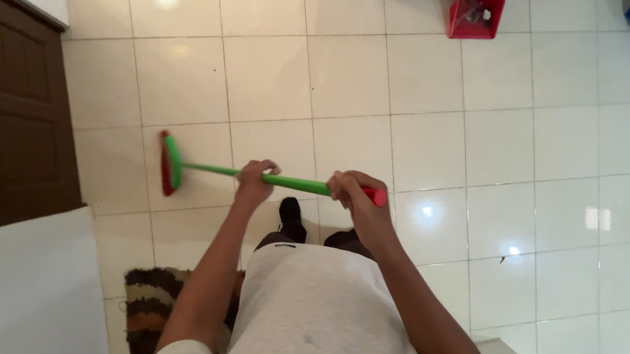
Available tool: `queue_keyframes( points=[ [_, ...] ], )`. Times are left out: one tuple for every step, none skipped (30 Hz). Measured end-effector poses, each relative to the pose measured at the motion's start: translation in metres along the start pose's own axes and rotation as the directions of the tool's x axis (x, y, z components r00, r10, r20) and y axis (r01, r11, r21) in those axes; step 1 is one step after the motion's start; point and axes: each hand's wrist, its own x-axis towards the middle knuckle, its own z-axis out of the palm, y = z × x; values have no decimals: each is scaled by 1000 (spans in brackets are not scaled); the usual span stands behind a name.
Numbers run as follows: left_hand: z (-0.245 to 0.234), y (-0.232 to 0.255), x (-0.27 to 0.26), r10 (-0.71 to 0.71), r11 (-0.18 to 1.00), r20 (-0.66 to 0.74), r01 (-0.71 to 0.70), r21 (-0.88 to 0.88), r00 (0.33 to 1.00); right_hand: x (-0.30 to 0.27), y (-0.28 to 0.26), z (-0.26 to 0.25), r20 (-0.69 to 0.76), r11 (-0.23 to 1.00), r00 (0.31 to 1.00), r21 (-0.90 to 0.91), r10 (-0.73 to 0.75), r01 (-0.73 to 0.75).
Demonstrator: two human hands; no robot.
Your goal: The person sweeps a tiled floor using a broom with a green handle, moving dust and a brown mat across the tiles.
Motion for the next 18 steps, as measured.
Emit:
queue_keyframes(
  points=[
    [7,8,5,68,997,-41,-70,-32,997,-5,-7,1,-63,989,998,-149,-1,-8],
    [14,22,12,105,993,-65,-109,-51,992,-9,-18,-1,-69,989,998,-146,-4,-7],
    [22,44,20,144,986,-88,-150,-71,986,-14,-33,-7,-101,979,992,-196,-72,52],
    [26,66,29,182,967,-72,-191,-166,981,-19,-48,-11,-130,963,981,-247,-142,107],
    [30,90,35,219,938,-58,-227,-263,974,-27,-61,-13,-138,963,980,-250,-144,106],
    [31,111,40,228,927,2,-216,-308,974,-38,-75,-16,-174,948,970,-295,-172,115],
    [31,131,44,237,915,63,-201,-351,969,-47,-87,-16,-207,932,958,-341,-199,120],
    [32,151,49,311,867,37,-268,-421,950,-54,-94,-12,-215,932,956,-343,-198,116],
    [32,167,55,380,810,2,-332,-484,925,-60,-99,-8,-178,892,946,-414,-271,178],
    [32,180,57,385,807,4,-334,-487,923,-64,-103,-5,-134,844,931,-481,-340,239],
    [32,191,58,429,760,35,-340,-554,902,-66,-104,0,-138,842,930,-483,-342,238],
    [31,201,58,475,710,63,-340,-617,878,-67,-102,7,-72,776,914,-558,-399,294],
    [29,209,59,480,706,61,-344,-619,875,-67,-102,11,-1,699,893,-623,-449,351],
    [27,218,60,492,715,104,-333,-615,864,-69,-104,11,-4,696,891,-626,-453,351],
    [23,226,57,502,724,150,-320,-611,852,-71,-105,10,59,660,879,-637,-474,398],
    [19,235,53,506,722,152,-321,-613,849,-74,-107,9,121,623,863,-644,-491,445],
    [13,246,48,539,687,117,-355,-634,834,-79,-111,3,120,622,862,-645,-492,444],
    [6,258,42,569,650,80,-388,-653,818,-86,-119,-8,152,629,814,-561,-561,538]
  ],
)
